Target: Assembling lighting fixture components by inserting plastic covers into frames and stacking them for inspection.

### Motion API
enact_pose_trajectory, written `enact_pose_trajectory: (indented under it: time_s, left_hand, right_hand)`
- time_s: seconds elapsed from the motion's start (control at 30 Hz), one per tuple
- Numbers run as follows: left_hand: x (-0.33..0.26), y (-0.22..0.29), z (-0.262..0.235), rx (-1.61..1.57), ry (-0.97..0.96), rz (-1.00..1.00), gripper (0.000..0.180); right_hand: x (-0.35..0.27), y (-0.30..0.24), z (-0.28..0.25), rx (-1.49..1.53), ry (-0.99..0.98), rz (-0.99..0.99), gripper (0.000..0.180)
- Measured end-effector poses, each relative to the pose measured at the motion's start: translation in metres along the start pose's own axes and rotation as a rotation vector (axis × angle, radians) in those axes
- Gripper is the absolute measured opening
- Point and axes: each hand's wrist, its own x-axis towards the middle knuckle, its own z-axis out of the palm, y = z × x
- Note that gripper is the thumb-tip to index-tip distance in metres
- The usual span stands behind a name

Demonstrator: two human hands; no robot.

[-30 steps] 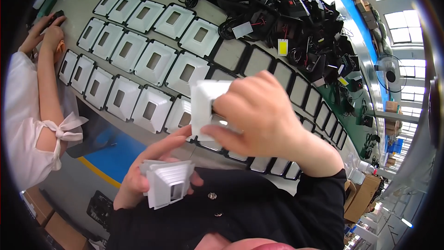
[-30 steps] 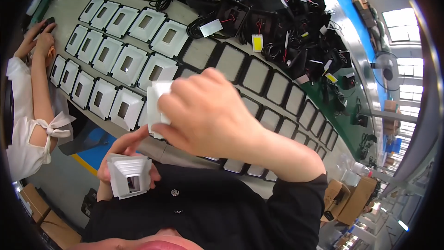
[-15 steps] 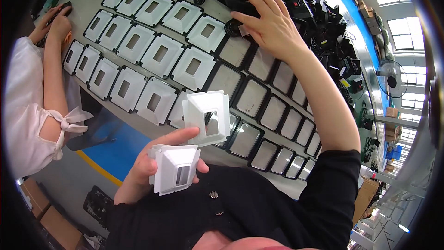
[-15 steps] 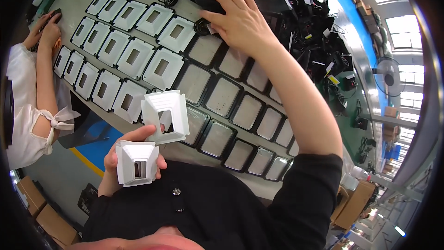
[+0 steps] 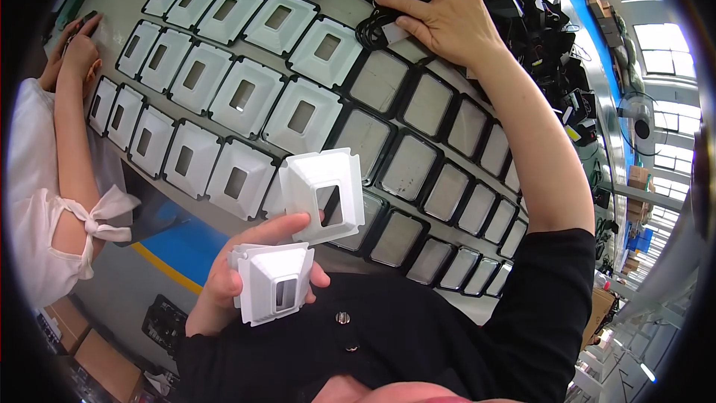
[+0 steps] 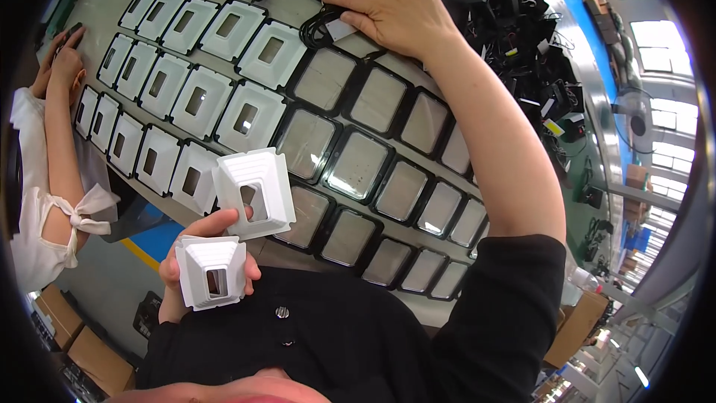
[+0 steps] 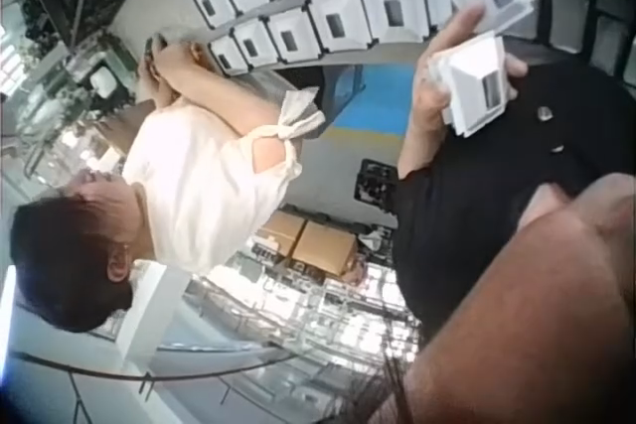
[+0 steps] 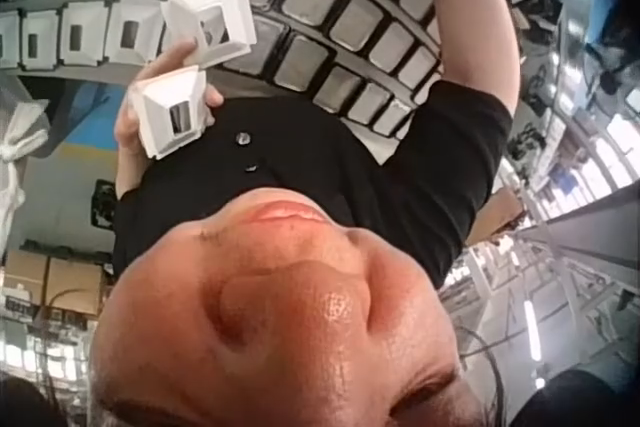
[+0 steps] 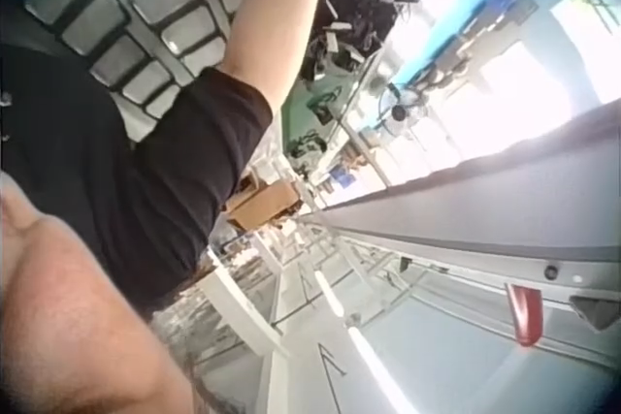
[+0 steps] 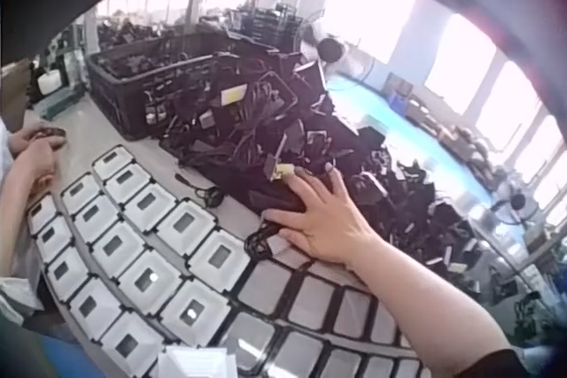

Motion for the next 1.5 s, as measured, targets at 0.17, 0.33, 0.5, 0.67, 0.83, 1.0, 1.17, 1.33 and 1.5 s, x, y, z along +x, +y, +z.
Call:
enact_pose_trajectory:
  time_s: [0.17, 0.33, 0.5, 0.67, 0.83, 1.0, 1.17, 1.33, 1.5]
  left_hand:
    - [-0.007, -0.002, 0.003, 0.022, 0.028, 0.029, 0.092]
    - [-0.009, -0.006, -0.001, 0.028, -0.011, 0.032, 0.092]
    - [-0.007, -0.004, 0.011, 0.055, 0.089, -0.026, 0.100]
    - [0.002, -0.002, 0.012, 0.070, 0.112, -0.022, 0.099]
    - [0.004, 0.003, 0.013, 0.087, 0.110, -0.061, 0.100]
    - [-0.001, 0.001, 0.015, 0.075, 0.117, -0.006, 0.100]
    - [-0.007, -0.005, 0.016, 0.086, 0.135, -0.028, 0.100]
    - [0.000, -0.005, 0.024, 0.110, 0.093, 0.000, 0.098]
    - [0.008, -0.006, 0.025, 0.249, 0.191, -0.023, 0.105]
  right_hand:
    - [0.000, 0.016, 0.008, 0.164, -0.023, 0.041, 0.038]
    - [0.006, 0.001, 0.001, 0.127, -0.049, 0.144, 0.038]
    - [0.005, -0.002, 0.004, 0.259, -0.073, 0.170, 0.040]
    - [0.004, 0.000, 0.028, 0.357, 0.309, -0.014, 0.050]
    - [0.007, 0.001, 0.029, 0.374, 0.631, -0.115, 0.048]
    - [0.018, -0.006, -0.006, 0.263, -0.065, 0.228, 0.048]
    - [0.027, -0.012, -0.006, 0.284, -0.076, 0.294, 0.049]
    - [0.010, -0.022, -0.020, 0.476, 0.183, 0.320, 0.039]
    - [-0.045, -0.071, -0.074, 0.759, 0.536, 0.122, 0.029]
